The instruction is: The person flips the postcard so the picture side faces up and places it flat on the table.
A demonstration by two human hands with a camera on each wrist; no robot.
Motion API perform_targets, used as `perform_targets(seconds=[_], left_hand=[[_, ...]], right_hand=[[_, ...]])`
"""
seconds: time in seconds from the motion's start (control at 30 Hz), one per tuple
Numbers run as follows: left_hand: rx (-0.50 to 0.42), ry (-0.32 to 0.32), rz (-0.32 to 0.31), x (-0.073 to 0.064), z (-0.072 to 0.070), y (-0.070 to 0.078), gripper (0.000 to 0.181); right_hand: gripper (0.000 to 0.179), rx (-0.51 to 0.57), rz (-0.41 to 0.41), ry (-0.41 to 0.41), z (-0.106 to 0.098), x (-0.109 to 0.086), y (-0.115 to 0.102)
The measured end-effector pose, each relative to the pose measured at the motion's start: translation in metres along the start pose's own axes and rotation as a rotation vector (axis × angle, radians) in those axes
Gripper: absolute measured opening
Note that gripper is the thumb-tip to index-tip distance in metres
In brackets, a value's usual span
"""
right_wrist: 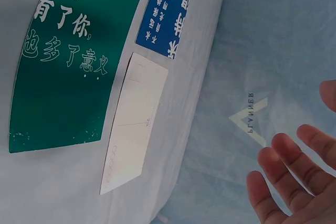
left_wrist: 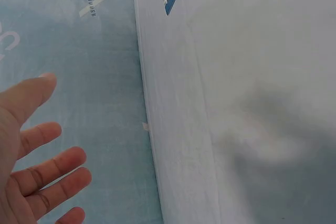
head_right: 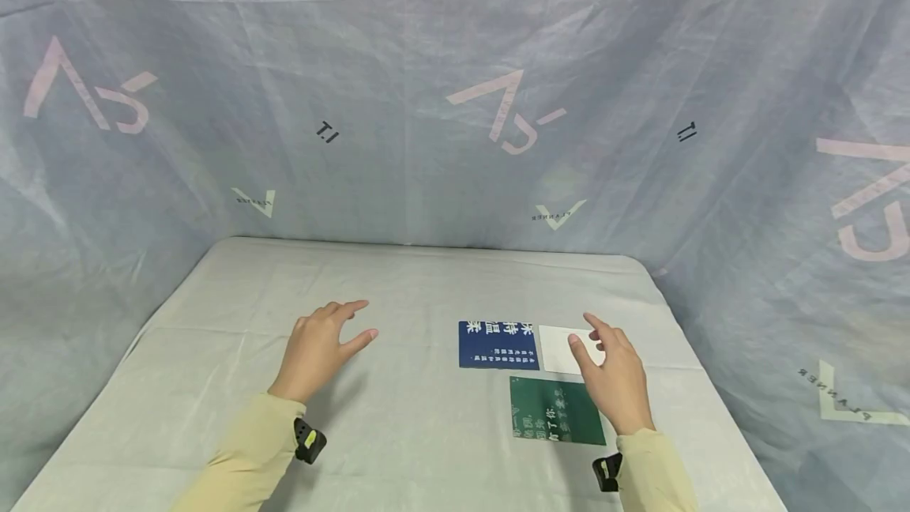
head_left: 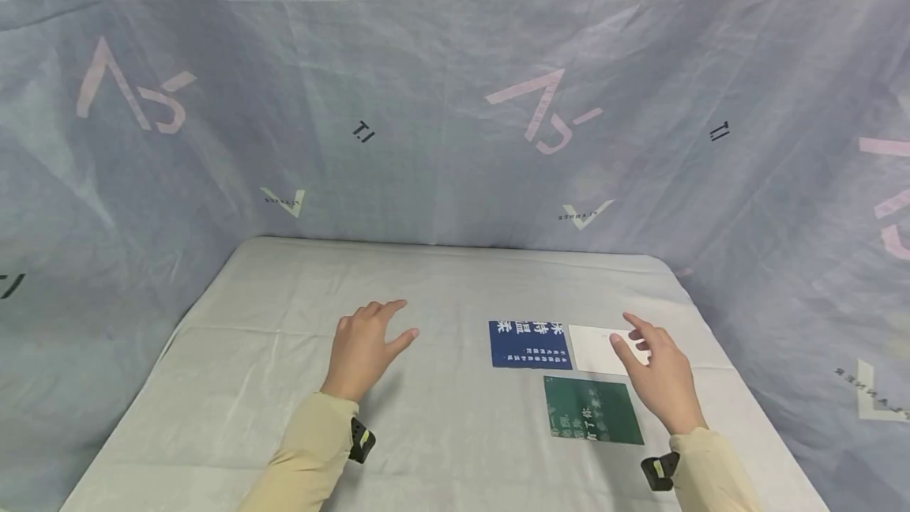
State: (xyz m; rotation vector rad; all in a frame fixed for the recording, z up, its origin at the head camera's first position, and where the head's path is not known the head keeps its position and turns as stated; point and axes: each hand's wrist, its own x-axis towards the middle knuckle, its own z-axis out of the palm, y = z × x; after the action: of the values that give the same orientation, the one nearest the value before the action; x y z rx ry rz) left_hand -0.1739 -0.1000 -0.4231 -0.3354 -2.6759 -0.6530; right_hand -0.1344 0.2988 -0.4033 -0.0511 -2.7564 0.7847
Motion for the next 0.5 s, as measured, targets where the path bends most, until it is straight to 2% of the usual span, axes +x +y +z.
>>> perform_targets(seconds=[0.23,0.5], left_hand=[[-0.025,-0.028,-0.014,0.000,0.003,0.006,0.050],[-0.049,-0.045,0.004,0.000,0.009,0.014,0.048]], right_hand=[[0.059,-0.001,0.029,-0.012,-0.002,-0.002,0.004],[0.062,-0.008,0.084,-0.030,-0.005,-0.006,0.007]])
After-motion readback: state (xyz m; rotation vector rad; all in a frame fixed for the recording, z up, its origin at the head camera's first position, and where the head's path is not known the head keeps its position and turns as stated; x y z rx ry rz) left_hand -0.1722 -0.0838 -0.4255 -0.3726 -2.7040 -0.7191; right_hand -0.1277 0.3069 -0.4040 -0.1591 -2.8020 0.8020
